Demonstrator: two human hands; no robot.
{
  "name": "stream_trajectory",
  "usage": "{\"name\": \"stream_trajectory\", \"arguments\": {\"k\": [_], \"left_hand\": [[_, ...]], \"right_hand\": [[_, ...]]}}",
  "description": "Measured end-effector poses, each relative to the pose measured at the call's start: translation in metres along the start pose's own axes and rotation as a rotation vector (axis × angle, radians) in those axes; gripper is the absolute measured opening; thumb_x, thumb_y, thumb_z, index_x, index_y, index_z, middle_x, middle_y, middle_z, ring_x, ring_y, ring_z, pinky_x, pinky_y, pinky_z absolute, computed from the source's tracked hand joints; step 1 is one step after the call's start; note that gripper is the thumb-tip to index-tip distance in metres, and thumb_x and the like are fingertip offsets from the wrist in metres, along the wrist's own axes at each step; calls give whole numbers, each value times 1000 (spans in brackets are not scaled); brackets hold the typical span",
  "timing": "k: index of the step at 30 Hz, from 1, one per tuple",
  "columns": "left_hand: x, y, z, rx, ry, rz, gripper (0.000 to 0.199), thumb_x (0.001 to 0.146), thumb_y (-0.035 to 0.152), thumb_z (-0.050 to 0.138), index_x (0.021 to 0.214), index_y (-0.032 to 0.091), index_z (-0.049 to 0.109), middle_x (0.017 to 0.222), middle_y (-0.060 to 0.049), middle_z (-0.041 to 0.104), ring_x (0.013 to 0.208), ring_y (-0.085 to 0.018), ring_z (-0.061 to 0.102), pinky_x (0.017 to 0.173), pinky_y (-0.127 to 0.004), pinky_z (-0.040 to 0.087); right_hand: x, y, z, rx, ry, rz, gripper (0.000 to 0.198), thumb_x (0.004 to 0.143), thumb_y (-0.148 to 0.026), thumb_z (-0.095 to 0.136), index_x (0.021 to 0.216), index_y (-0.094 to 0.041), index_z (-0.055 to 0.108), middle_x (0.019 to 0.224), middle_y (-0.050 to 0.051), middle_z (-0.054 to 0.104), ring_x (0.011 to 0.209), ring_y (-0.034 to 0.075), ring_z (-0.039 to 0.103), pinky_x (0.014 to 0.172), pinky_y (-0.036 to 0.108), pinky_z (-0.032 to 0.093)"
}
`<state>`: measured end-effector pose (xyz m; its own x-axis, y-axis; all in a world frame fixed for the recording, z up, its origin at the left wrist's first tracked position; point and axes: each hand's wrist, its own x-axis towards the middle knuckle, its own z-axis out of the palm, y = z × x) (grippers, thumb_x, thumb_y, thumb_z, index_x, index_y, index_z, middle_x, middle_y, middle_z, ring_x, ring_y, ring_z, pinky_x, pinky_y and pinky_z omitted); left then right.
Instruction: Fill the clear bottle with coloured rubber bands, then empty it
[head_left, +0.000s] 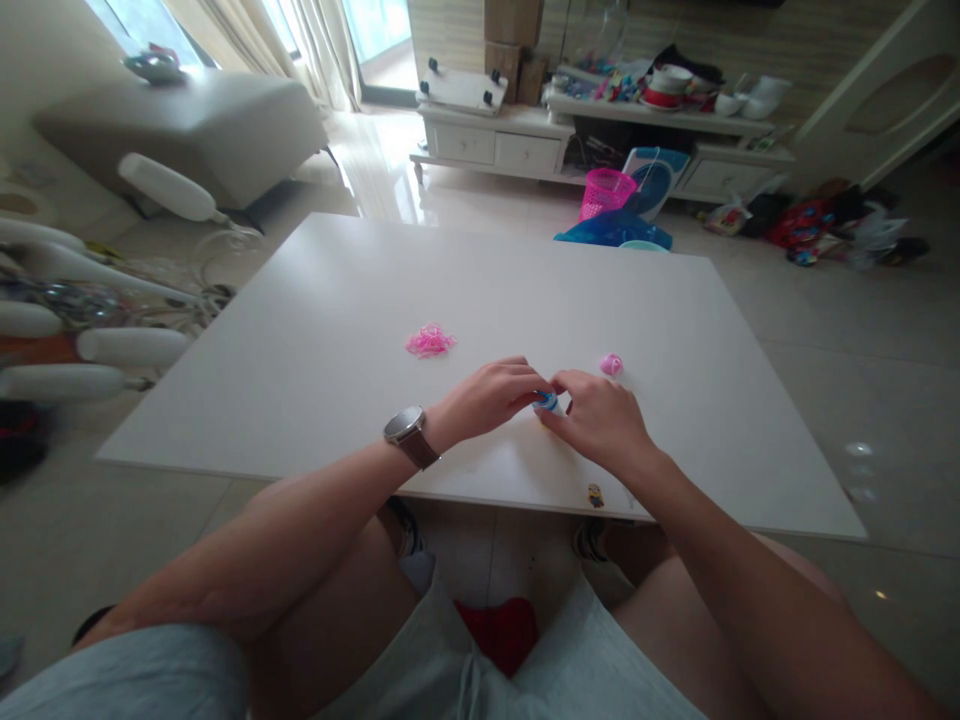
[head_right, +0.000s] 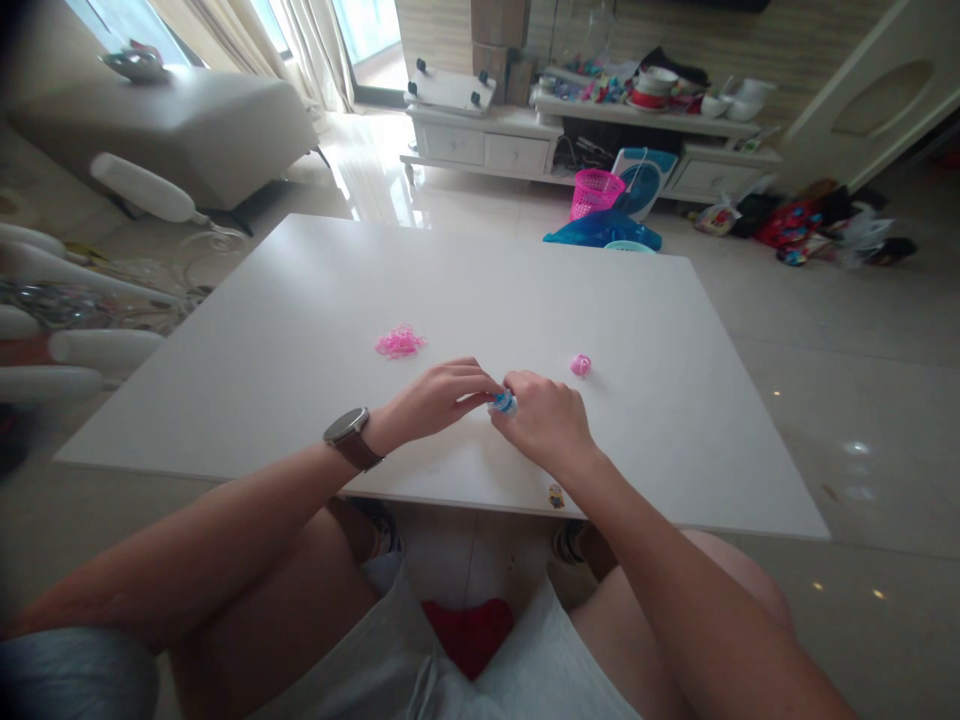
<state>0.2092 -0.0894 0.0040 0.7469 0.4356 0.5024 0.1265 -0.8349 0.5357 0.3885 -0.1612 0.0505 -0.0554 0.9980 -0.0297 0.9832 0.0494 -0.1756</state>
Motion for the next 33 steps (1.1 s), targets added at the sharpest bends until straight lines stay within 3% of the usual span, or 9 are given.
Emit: {"name": "stream_trajectory", "arguments": {"k": [12, 21, 27, 33], "left_hand": [[0, 3, -4, -4, 21, -41, 19, 98, 16, 51, 103, 18, 70, 100, -9, 68, 95, -18, 64, 85, -31, 52], [-1, 8, -11, -13, 27, -183, 28, 84, 8, 51, 107, 19, 61, 105, -7, 66, 95, -19, 63, 85, -33, 53], [-2, 5, -7, -30, 8, -212, 35, 81, 21, 65, 115, 20, 57, 110, -7, 68, 102, -21, 65, 90, -35, 53], [-3, 5, -7, -39, -34, -292, 30, 83, 28, 69, 110, 21, 58, 103, -4, 71, 93, -20, 68, 85, -34, 52]], "right_hand": [[0, 2, 3, 21, 39, -9, 20, 87, -42, 58, 91, -25, 66, 88, 2, 75, 70, 20, 62, 60, 30, 25], [0, 4, 5, 97, 125, -37, 23, 88, -46, 62, 94, -26, 70, 83, 2, 75, 70, 20, 64, 63, 30, 31], [0, 5, 7, 190, 210, -69, 19, 88, -44, 66, 97, -27, 71, 93, 0, 76, 73, 18, 69, 67, 29, 39], [2, 2, 5, 372, 201, -57, 22, 86, -44, 70, 98, -26, 72, 94, 1, 77, 69, 17, 69, 70, 29, 47]]}}
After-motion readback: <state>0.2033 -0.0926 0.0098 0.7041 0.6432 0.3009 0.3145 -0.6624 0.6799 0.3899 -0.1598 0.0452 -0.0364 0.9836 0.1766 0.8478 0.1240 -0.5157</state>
